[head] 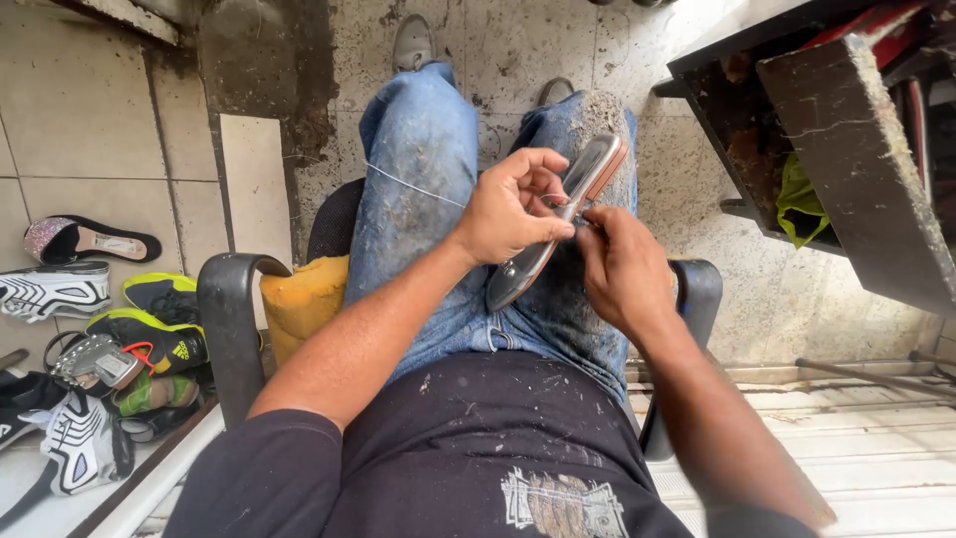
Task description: Hand-sewing a shoe sole using an awl and thread in a repair shop.
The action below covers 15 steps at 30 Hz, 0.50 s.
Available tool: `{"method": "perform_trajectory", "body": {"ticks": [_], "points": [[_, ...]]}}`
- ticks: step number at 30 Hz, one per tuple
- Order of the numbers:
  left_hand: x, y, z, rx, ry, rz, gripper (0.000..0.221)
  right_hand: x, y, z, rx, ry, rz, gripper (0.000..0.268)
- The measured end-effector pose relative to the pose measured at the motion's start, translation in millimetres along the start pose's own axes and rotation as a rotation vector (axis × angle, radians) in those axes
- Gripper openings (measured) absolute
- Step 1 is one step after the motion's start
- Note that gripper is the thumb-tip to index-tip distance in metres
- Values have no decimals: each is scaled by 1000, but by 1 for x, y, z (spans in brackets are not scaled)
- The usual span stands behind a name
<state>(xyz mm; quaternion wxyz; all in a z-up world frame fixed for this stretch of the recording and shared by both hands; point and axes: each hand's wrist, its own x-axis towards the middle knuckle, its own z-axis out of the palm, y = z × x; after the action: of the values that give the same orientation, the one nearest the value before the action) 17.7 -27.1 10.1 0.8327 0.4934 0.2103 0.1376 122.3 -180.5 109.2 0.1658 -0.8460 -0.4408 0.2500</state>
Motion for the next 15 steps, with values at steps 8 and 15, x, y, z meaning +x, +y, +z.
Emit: {"method": "perform_trajectory", "body": {"ticks": [8,15], "points": [[-16,56,25,315,-19,-72,78,-1,37,-10,262,122,-21,4],[-32,126,-14,1066,-142,-325,22,-2,34,-6,188,172,-71,8]]}}
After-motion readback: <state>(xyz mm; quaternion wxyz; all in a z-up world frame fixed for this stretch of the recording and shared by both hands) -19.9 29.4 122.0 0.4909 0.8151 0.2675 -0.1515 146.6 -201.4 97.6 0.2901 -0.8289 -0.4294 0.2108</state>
